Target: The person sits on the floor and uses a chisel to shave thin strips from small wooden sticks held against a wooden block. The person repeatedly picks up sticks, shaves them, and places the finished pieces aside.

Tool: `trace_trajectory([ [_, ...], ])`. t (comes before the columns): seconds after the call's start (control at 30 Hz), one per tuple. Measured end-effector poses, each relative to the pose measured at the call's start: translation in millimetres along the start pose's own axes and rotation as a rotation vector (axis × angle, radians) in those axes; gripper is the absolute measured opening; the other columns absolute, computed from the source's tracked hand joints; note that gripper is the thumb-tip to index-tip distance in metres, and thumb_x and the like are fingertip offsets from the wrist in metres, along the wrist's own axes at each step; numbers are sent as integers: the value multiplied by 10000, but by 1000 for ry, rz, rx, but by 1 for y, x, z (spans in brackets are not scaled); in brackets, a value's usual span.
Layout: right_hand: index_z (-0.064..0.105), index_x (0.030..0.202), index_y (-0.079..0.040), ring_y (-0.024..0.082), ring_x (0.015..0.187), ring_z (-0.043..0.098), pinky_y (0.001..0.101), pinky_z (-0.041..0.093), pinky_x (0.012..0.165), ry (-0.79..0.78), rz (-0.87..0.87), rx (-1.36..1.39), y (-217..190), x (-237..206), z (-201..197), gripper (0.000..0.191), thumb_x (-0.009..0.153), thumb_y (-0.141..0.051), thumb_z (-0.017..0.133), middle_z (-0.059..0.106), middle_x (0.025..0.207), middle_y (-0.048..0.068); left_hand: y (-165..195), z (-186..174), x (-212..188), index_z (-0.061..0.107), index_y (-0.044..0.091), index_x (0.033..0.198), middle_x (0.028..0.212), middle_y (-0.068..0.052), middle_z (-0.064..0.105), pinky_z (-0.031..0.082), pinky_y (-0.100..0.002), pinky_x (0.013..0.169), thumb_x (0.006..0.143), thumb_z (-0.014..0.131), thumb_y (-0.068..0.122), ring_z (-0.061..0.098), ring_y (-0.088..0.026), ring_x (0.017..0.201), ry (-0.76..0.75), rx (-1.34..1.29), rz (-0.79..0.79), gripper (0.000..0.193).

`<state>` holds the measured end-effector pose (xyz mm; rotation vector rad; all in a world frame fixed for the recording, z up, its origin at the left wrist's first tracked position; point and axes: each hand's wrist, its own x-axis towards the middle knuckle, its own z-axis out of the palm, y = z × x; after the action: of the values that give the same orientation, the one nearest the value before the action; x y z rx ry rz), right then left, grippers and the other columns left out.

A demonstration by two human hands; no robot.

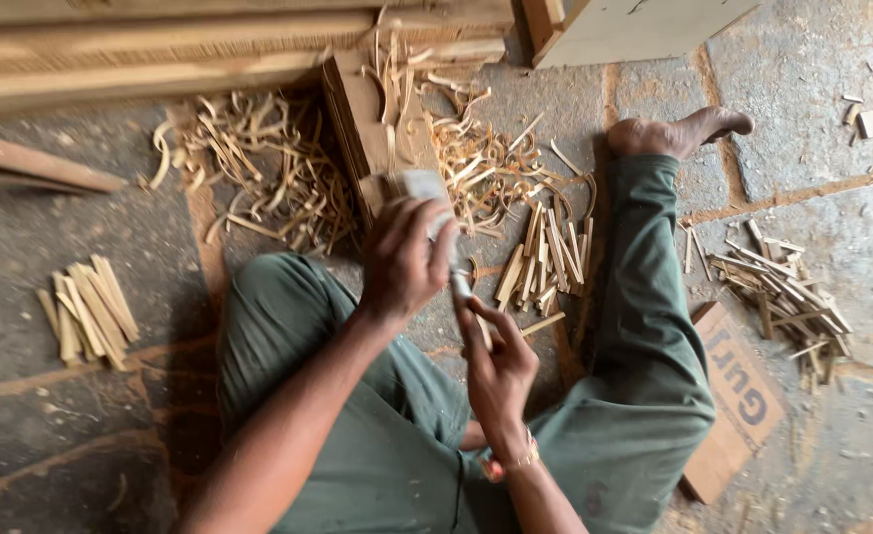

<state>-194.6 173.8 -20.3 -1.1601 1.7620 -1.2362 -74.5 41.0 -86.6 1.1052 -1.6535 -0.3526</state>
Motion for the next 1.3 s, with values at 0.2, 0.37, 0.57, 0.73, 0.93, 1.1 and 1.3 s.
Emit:
trace_trajectory([
  [0.2, 767, 1198, -74, -4, 517, 464, 216, 321, 442, 106, -49, -151, 15, -28, -35, 266, 953, -175, 741, 547, 565, -46, 11, -24, 0, 660, 66, 1001, 868, -88, 698, 517, -395, 660, 999, 681, 288, 659, -218, 755, -162, 258, -465, 223],
  [0.37, 784, 1150, -81, 3, 479, 337, 248, 228, 420, 100, -88, -263, 21, -30, -43, 234, 948, -192, 743, 410, 508, -55, 10, -6, 14, 668, 57, 900, 769, -93, 681, 514, -408, 607, 940, 694, 262, 656, -222, 673, -263, 409, -536, 211],
  [0.57, 771, 1118, -83, -14, 446, 383, 257, 251, 403, 75, -55, -250, 22, -22, -52, 219, 947, -214, 735, 435, 463, -55, 8, -43, 0, 687, 63, 897, 742, -82, 712, 552, -409, 596, 935, 662, 163, 700, -244, 619, -189, 339, -750, 110],
  [0.73, 775, 1119, -74, 10, 452, 376, 264, 242, 409, 87, -64, -217, 25, -23, -58, 227, 939, -208, 745, 443, 476, -30, 14, -59, -9, 719, 41, 1008, 715, -141, 725, 519, -425, 634, 883, 751, 103, 684, -274, 632, 3, 382, -584, 143],
  [0.93, 739, 1177, -65, -2, 538, 519, 231, 328, 433, -48, -69, 24, 17, -3, -51, 243, 987, -209, 692, 635, 616, -29, 22, -52, -10, 632, 44, 1221, 758, -76, 721, 558, -326, 636, 948, 689, 104, 706, -170, 678, 200, 32, -630, 286],
  [1.1, 736, 1219, -97, 64, 506, 553, 236, 325, 414, -236, 152, 185, 11, 36, -26, 288, 974, -240, 690, 683, 627, 55, 22, -55, -13, 598, 44, 1272, 778, -59, 703, 559, -317, 646, 981, 694, 124, 702, -157, 701, 234, 32, -510, 317],
  [1.3, 708, 1171, -71, 72, 547, 658, 244, 426, 380, 60, 122, 279, 35, 39, -34, 260, 962, -222, 680, 733, 688, 36, 26, -46, -16, 609, 100, 1240, 808, -30, 700, 543, -337, 612, 993, 691, 196, 684, -160, 700, 139, 132, -482, 277],
])
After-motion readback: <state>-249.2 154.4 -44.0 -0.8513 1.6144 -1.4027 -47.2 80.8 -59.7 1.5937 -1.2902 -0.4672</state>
